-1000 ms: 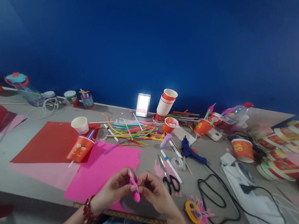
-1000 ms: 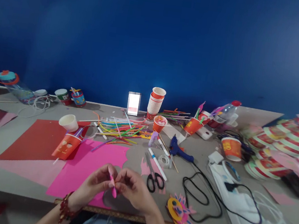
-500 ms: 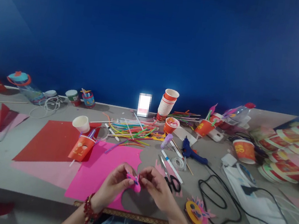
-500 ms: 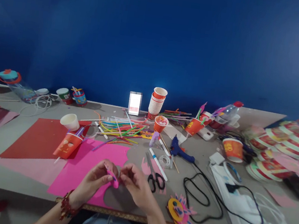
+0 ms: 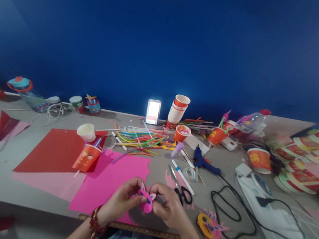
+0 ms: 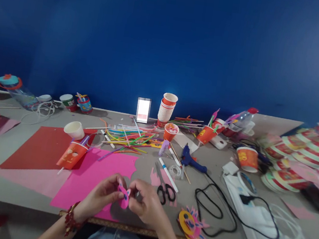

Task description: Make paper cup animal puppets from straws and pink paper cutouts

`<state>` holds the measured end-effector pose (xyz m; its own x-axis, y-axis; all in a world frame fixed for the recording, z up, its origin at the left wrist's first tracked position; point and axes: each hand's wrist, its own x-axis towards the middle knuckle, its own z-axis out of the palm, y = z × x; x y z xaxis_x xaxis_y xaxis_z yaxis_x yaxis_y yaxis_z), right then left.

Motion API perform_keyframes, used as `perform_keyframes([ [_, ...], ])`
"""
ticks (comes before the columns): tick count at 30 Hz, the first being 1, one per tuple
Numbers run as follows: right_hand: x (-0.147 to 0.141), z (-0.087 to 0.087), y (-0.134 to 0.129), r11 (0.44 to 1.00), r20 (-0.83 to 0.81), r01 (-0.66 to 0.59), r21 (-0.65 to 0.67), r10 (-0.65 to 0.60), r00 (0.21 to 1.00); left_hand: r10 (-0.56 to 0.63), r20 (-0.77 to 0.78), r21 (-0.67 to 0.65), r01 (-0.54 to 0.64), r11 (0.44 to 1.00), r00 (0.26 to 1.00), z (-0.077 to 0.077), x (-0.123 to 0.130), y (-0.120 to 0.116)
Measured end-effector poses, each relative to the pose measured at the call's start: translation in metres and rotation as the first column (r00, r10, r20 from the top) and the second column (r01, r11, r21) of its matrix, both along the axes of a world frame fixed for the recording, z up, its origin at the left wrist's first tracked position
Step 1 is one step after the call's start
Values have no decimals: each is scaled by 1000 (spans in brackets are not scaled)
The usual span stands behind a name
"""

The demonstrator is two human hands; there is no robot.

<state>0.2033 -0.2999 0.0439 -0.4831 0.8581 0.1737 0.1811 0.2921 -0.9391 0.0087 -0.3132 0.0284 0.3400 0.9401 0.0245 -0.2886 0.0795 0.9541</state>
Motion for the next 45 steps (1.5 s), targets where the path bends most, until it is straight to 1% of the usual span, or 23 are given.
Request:
perform_keyframes([
  [4, 6, -5, 4, 986, -196, 71, -150, -100, 975, 110, 58, 30, -112, 993, 992, 4, -9, 4],
  [7, 19, -10, 5, 968, -172, 153, -199, -189, 967, 183, -16, 18, -183, 983, 983, 2, -15, 6],
  [9, 30, -15, 5, 970, -69, 202, -136, -213, 975, 218, -69, -4, -219, 976, 974, 0, -15, 7],
  [13, 45, -20, 3, 962, 248, 227, 152, -259, 933, 276, -76, -31, -279, 960, 958, 0, -9, 7],
  [16, 41, -14, 2, 956, 327, 203, 214, -266, 907, 295, -80, -50, -299, 953, 952, 2, -5, 9],
  [21, 6, -1, 1, 973, 132, 187, 132, -205, 970, 245, -100, -31, -249, 968, 964, 1, 1, 5],
  [24, -13, -4, 3, 972, 10, 212, 97, -214, 977, 246, -196, 95, -231, 968, 949, 2, -4, 1],
  [26, -17, -11, 4, 956, -77, 273, 105, -266, 961, 391, -343, 313, -288, 905, 854, 6, -19, 4],
  [27, -16, -14, 5, 944, -117, 311, 109, -299, 947, 519, -408, 452, -327, 830, 751, 9, -31, 7],
  [29, -11, -20, 6, 920, -168, 377, 105, -357, 919, 785, -455, 696, -381, 609, 421, 15, -65, 15],
  [30, -7, -22, 6, 915, -177, 393, 94, -374, 911, 850, -459, 760, -381, 526, 259, 17, -84, 19],
  [31, -4, -24, 6, 916, -175, 394, 73, -377, 909, 864, -490, 783, -376, 496, 117, 17, -104, 24],
  [32, -1, -25, 6, 922, -169, 384, 45, -372, 913, 829, -560, 768, -372, 520, 3, 16, -122, 27],
  [33, 0, -26, 6, 929, -163, 369, 12, -363, 918, 762, -642, 723, -393, 568, -80, 14, -138, 30],
  [34, 1, -27, 5, 935, -161, 355, -20, -354, 921, 655, -749, 631, -411, 658, -101, 11, -151, 31],
  [35, 0, -27, 4, 938, -165, 344, -46, -347, 923, 562, -822, 542, -427, 724, -90, 8, -160, 31],
  [36, -1, -27, 3, 940, -176, 335, -64, -342, 923, 512, -855, 494, -432, 755, -83, 6, -164, 29],
  [37, -3, -26, 3, 940, -196, 331, -79, -340, 920, 494, -867, 470, -435, 768, -64, 4, -164, 27],
  [39, -7, -22, 3, 937, -261, 325, -129, -348, 900, 579, -815, 509, -454, 731, 19, 5, -152, 19],
  [40, -10, -18, 3, 930, -307, 325, -174, -364, 879, 638, -762, 524, -478, 705, 107, 7, -142, 15],
  [42, -15, -8, 7, 901, -405, 313, -301, -419, 813, 699, -602, 471, -535, 701, 387, 12, -114, 5],
  [43, -17, -3, 9, 882, -454, 303, -362, -450, 769, 656, -520, 401, -522, 753, 547, 13, -99, 0],
  [45, -22, 9, 12, 853, -530, 266, -448, -493, 690, 517, -368, 256, -450, 855, 773, 13, -68, -8],
])
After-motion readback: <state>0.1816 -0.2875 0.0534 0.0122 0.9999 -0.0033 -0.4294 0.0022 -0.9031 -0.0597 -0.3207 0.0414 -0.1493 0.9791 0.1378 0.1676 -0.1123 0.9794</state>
